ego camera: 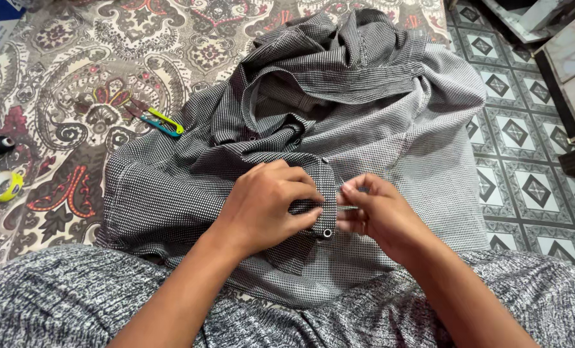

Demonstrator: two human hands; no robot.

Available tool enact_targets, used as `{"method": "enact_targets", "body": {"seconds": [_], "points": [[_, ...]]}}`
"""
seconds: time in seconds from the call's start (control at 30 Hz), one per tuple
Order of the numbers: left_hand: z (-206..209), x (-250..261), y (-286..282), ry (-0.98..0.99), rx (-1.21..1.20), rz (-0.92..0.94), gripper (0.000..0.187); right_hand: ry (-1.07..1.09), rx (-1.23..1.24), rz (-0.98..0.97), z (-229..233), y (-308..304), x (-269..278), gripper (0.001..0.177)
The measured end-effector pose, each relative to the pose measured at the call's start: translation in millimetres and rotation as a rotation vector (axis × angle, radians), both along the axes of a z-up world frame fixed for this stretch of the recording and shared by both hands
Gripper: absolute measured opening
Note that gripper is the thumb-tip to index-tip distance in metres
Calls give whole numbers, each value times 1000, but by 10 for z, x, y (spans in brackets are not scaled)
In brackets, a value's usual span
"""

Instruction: The person sews a button onto a checkered shirt using a needle and thread. They repeatedly pass the needle through the button and fabric, pull the thread tight, and adjust the shirt as needed.

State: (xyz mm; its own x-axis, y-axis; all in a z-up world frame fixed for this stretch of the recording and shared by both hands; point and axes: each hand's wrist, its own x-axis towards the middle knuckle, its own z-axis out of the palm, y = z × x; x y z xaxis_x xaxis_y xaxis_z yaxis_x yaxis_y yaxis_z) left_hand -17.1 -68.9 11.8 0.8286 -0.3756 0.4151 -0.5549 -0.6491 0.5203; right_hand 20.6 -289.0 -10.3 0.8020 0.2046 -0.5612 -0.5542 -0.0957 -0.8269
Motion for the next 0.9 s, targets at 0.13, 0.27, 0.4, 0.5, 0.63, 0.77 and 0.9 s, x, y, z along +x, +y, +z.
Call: {"method": "enact_targets", "body": {"seconds": [0.13,0.27,0.4,0.5,0.63,0.77,0.9], "points": [[-32,21,-27,3,38,11,10,64,-21,-30,28,-16,-137,15],[-34,36,-29,-33,11,28,10,37,80,-84,19,-20,-92,16],[-17,24,-46,-37,-8,31,13,7,102,-112,-13,-19,-56,16],[32,14,-53,-25,-34,41,12,-7,139,-129,-8,-11,-35,15],[113,-20,-71,-46,-111,45,13,2,138,-160,52,-7,-43,14],[168,-51,-48,-52,-131,27,18,-13,134,-176,100,-1,-56,14],[173,-83,-38,-69,-113,-28,23,-17,146,-169,117,13,-75,15]]}}
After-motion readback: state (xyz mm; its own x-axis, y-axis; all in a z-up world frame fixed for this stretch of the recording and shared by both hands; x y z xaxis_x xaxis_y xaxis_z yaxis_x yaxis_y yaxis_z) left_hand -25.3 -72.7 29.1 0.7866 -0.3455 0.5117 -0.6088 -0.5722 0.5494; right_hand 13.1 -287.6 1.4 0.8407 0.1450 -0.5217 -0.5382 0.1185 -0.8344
